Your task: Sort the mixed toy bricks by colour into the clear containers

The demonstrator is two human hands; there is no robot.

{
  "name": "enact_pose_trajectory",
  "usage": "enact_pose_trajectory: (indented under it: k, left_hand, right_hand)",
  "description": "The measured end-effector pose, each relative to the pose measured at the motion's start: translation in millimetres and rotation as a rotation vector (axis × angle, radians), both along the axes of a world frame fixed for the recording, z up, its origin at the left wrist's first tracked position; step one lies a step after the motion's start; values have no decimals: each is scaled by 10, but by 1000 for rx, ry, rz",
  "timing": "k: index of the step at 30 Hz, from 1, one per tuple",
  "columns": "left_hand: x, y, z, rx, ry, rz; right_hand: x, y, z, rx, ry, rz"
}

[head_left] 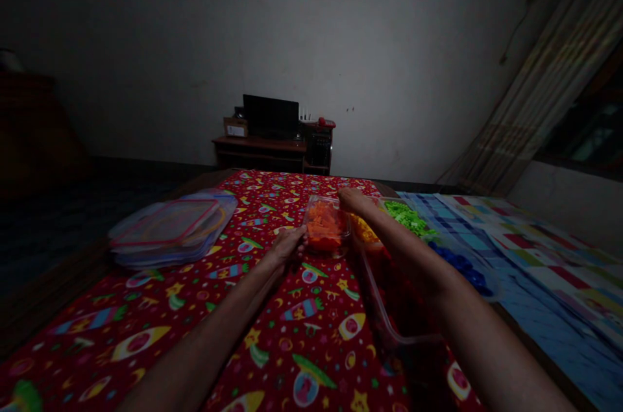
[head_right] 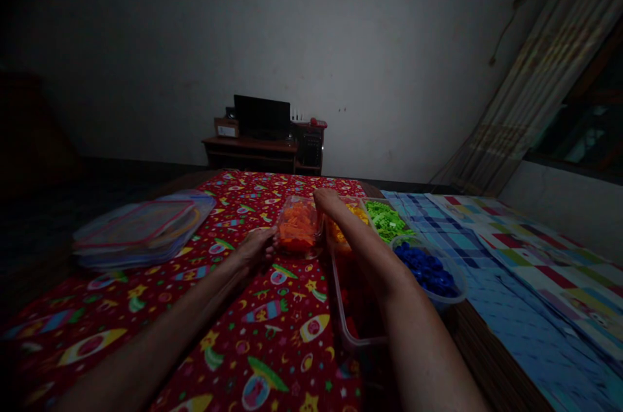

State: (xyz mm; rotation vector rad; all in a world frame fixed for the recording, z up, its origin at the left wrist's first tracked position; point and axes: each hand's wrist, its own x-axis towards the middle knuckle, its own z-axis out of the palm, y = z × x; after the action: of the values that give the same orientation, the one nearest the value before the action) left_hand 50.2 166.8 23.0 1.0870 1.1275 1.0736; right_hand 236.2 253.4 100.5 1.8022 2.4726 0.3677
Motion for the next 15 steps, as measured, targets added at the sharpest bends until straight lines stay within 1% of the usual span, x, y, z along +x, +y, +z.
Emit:
enact_pose_trajectory:
  k: [3, 8, 11, 15]
  left_hand:
    - [26, -66, 4, 37, -22, 43]
    - [34, -90, -26, 43, -60, 37]
    - [44, -63, -61, 40, -84, 42]
    - [60, -36, -74, -1, -90, 41]
  right_hand:
    - [-57, -95, -35, 5, -19, -26]
    - [-141, -183, -112, -11, -35, -80]
    - [-154, -181, -97, -17, -30, -96]
    - [-141, -202, -24, -13, -11, -109]
